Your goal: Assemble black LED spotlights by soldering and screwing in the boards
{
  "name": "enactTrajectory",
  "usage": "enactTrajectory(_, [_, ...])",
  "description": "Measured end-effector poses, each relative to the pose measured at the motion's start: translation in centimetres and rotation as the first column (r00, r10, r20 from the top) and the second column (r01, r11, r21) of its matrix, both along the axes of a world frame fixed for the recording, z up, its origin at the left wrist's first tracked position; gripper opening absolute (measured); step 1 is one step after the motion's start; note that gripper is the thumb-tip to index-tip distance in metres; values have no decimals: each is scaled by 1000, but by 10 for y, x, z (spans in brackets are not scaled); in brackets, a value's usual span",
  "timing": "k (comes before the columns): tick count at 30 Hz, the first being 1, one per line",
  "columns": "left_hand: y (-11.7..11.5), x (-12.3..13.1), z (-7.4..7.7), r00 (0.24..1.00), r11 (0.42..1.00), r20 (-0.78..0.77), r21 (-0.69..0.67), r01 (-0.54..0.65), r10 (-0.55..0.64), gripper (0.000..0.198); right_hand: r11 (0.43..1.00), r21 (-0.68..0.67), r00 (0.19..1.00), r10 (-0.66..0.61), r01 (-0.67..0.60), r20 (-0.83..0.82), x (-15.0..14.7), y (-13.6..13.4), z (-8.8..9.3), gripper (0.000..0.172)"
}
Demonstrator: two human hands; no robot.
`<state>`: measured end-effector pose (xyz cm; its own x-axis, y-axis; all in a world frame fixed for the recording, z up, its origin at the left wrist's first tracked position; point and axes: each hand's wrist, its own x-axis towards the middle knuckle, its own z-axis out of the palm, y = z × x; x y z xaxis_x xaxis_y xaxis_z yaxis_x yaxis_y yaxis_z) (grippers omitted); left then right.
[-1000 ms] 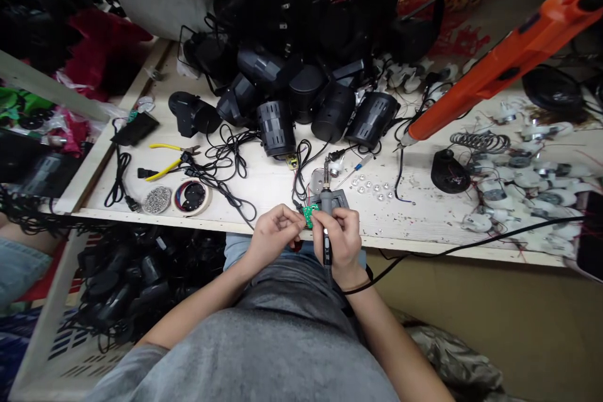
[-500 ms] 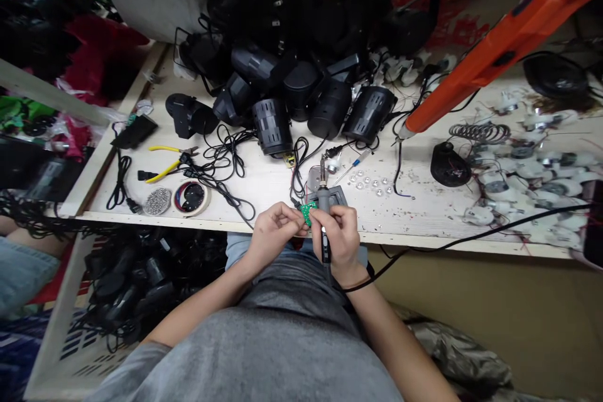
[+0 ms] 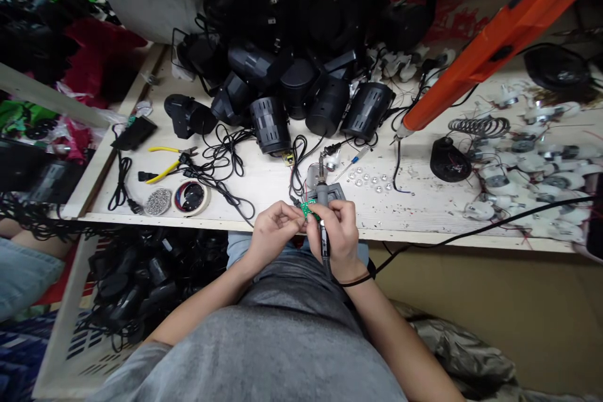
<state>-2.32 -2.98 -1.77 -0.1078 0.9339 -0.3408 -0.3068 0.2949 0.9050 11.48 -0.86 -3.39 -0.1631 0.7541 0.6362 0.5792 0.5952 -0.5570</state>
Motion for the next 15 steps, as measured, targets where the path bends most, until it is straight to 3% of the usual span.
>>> enactTrajectory(5, [1, 0, -2, 1000, 1000, 30, 23, -1, 0, 22, 1000, -7, 1000, -25, 25, 12, 1, 1, 2, 18])
enactTrajectory(10, [0, -1, -4, 1000, 997, 25, 72, -5, 3, 20, 1000, 18, 1000, 5, -5, 19, 22, -3, 20, 18])
enactTrajectory(15, [-1, -1, -7, 1000, 996, 5, 89, -11, 10, 18, 990, -35, 988, 136, -139, -71, 56, -23, 43, 40])
